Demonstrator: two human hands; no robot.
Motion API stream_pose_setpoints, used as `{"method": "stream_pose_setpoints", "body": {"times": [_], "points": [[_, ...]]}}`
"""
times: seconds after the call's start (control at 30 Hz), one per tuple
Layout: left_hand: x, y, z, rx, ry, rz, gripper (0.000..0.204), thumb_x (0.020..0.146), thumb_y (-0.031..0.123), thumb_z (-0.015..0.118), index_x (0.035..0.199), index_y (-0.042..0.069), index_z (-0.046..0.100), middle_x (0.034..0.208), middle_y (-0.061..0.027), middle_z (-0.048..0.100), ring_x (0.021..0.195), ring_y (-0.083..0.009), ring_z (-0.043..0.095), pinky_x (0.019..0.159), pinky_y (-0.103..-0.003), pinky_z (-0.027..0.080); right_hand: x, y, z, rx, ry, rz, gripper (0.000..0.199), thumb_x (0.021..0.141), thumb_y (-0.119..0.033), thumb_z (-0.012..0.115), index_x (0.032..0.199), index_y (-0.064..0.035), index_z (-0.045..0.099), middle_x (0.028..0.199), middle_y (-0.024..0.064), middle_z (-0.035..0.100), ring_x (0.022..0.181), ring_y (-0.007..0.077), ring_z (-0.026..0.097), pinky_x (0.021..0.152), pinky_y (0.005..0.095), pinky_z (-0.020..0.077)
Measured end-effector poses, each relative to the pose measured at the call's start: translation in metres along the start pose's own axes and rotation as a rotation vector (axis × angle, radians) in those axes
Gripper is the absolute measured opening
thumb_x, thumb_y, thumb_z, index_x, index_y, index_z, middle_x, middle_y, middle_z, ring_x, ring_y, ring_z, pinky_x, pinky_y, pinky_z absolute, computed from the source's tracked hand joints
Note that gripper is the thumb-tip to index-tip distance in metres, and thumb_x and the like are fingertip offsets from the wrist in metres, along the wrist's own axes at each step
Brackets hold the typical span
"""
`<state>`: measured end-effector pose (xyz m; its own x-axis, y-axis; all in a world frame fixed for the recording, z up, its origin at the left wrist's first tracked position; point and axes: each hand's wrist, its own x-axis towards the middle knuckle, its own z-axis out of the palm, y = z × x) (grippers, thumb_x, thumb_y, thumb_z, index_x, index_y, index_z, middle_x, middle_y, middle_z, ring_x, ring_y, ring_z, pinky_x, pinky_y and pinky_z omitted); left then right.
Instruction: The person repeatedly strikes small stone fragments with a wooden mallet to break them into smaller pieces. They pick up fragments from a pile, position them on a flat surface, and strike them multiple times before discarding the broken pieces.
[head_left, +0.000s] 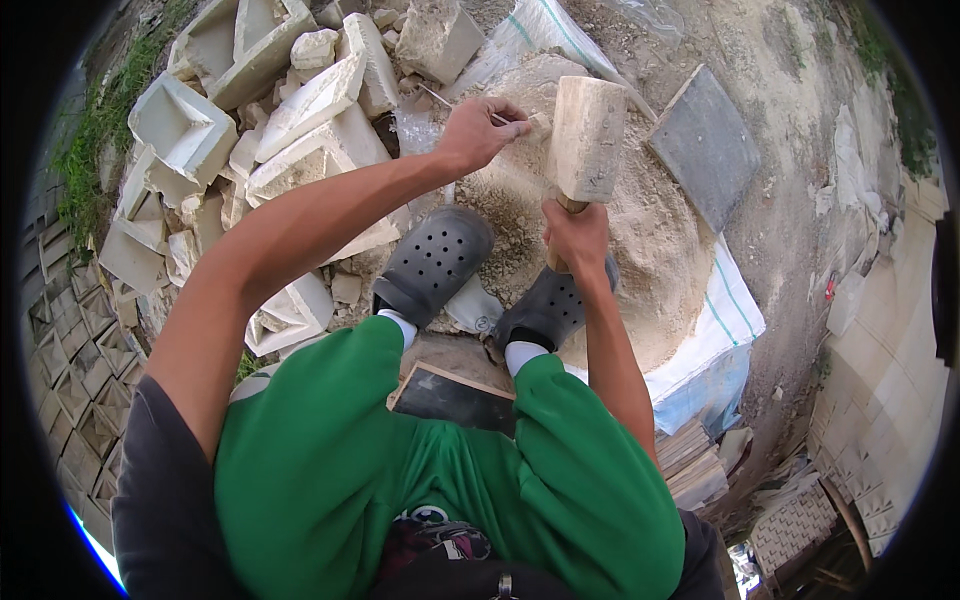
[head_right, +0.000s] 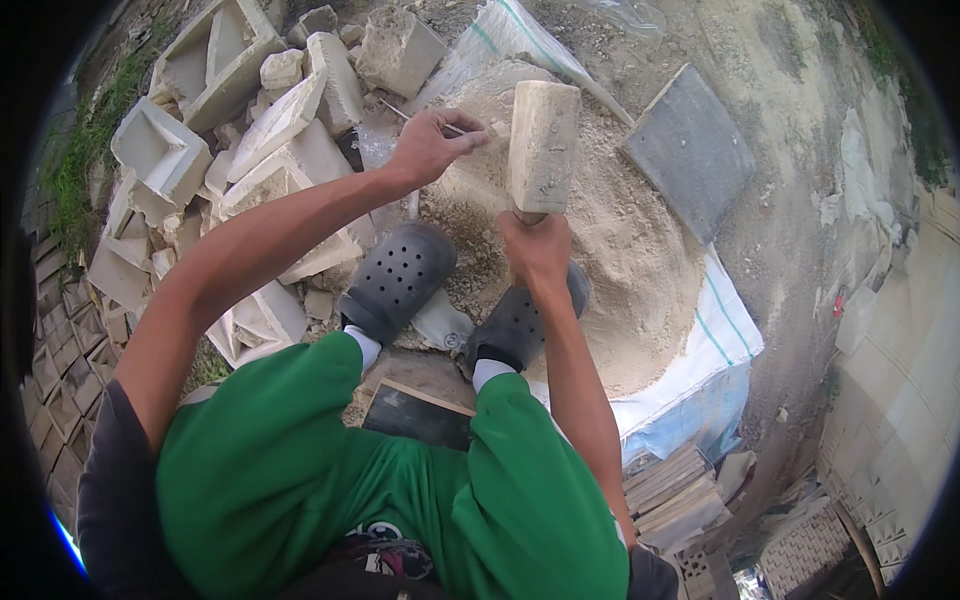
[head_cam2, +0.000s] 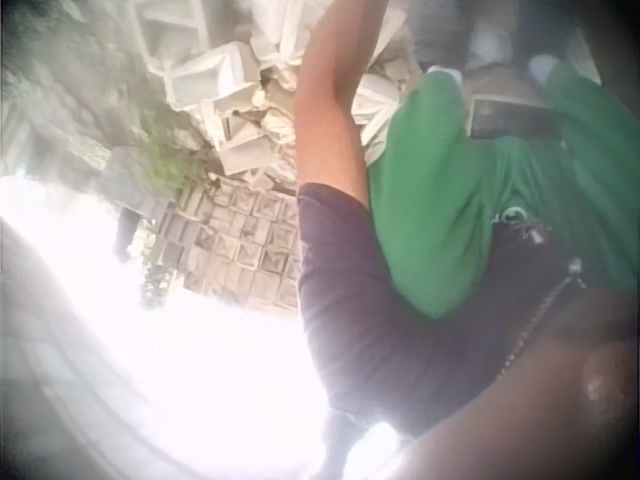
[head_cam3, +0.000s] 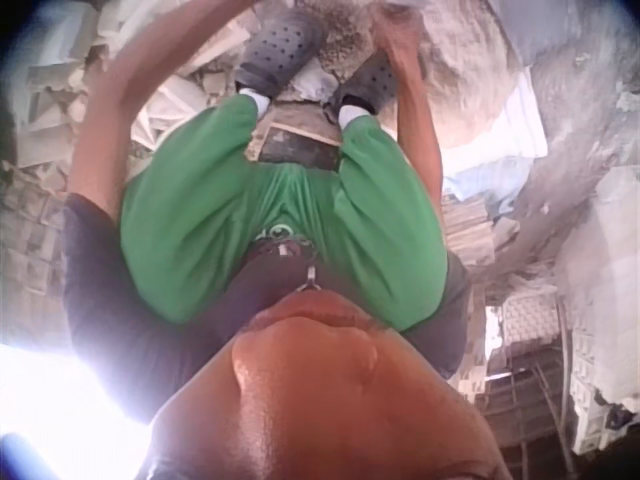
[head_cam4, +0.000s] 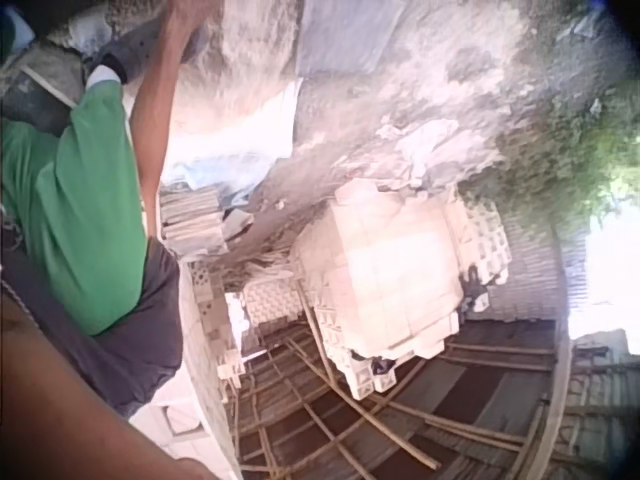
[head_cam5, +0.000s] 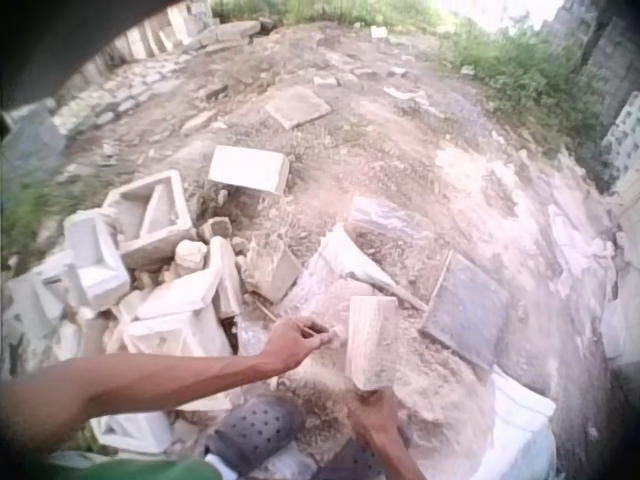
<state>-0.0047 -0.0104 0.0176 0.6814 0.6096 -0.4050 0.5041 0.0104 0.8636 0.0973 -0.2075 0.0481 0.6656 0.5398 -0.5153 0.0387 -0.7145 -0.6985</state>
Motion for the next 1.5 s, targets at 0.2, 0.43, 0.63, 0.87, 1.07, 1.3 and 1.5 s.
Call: {"method": "stream_pose_setpoints", "body": {"times": [0.2,0.43,0.63,0.87,1.07,1.3,1.5], "points": [[-0.017,0.004,0.028,0.151,0.159,0.157,0.043,0.086,0.026,0.076,0.124,0.007,0.068,0.118,-0.0163,0.063,0.099,-0.0274,0.069,0.089,-0.038,0.055,0.001,0.003,0.003,0.016,-0.019,0.05,0.034,0.078,-0.027,0.074,0.083,0.006,0.068,0.064,0.0121,0.068,0.056,0.0221,0.069,0.058,0.0379,0.054],[-0.022,0.002,0.013,0.201,0.213,0.162,0.047,0.078,0.021,0.075,0.121,0.006,0.063,0.118,-0.0194,0.056,0.106,-0.0392,0.062,0.094,-0.045,0.052,0.003,-0.009,0.003,-0.136,-0.082,0.016,0.032,0.078,-0.026,0.073,0.083,0.0048,0.069,0.063,0.0124,0.068,0.057,0.0226,0.07,0.059,0.0379,0.0541],[-0.045,-0.007,-0.025,0.274,0.384,0.154,0.044,0.082,0.018,0.071,0.123,0.006,0.062,0.116,-0.0183,0.057,0.107,-0.0382,0.062,0.094,-0.044,0.051,0.006,-0.033,0.03,-0.236,-0.148,-0.112,0.03,0.078,-0.026,0.073,0.083,0.0037,0.07,0.063,0.0113,0.068,0.059,0.0226,0.07,0.061,0.0375,0.054],[-0.072,-0.021,-0.063,0.187,0.508,0.126,0.034,0.089,0.017,0.068,0.12,0.008,0.063,0.112,-0.0142,0.061,0.099,-0.0303,0.066,0.086,-0.042,0.054,-0.016,-0.084,0.072,-0.222,-0.248,-0.147,0.031,0.079,-0.025,0.073,0.087,0.0045,0.07,0.07,0.0144,0.071,0.06,0.0224,0.069,0.062,0.0377,0.0535],[-0.121,-0.003,-0.107,0.02,0.632,0.34,0.016,0.091,0.015,0.073,0.103,0.005,0.068,0.092,-0.01,0.065,0.072,-0.0199,0.066,0.065,-0.032,0.054,-0.02,-0.1,0.074,-0.282,-0.3,-0.44,0.032,0.08,-0.025,0.075,0.095,0.0029,0.073,0.076,0.0157,0.073,0.065,0.0277,0.071,0.066,0.04,0.054],[-0.184,-0.059,-0.18,-0.017,1.176,0.02,0.023,0.094,0.019,0.071,0.106,0.0,0.069,0.091,-0.0097,0.071,0.075,-0.0168,0.068,0.067,-0.031,0.054,-0.057,-0.18,0.127,-0.463,-0.621,-0.706,0.045,0.079,-0.028,0.075,0.112,0.002,0.069,0.098,0.0251,0.074,0.093,0.04,0.072,0.081,0.0444,0.0552],[-0.243,-0.143,-0.224,0.185,1.322,-0.183,0.024,0.089,0.011,0.067,0.11,0.002,0.068,0.11,-0.0165,0.068,0.102,-0.0318,0.064,0.094,-0.042,0.05,-0.083,-0.16,0.202,-0.538,-0.711,-0.8,0.054,0.077,-0.03,0.074,0.12,0.0013,0.066,0.102,0.0265,0.073,0.102,0.0446,0.069,0.09,0.0471,0.0539]]}}
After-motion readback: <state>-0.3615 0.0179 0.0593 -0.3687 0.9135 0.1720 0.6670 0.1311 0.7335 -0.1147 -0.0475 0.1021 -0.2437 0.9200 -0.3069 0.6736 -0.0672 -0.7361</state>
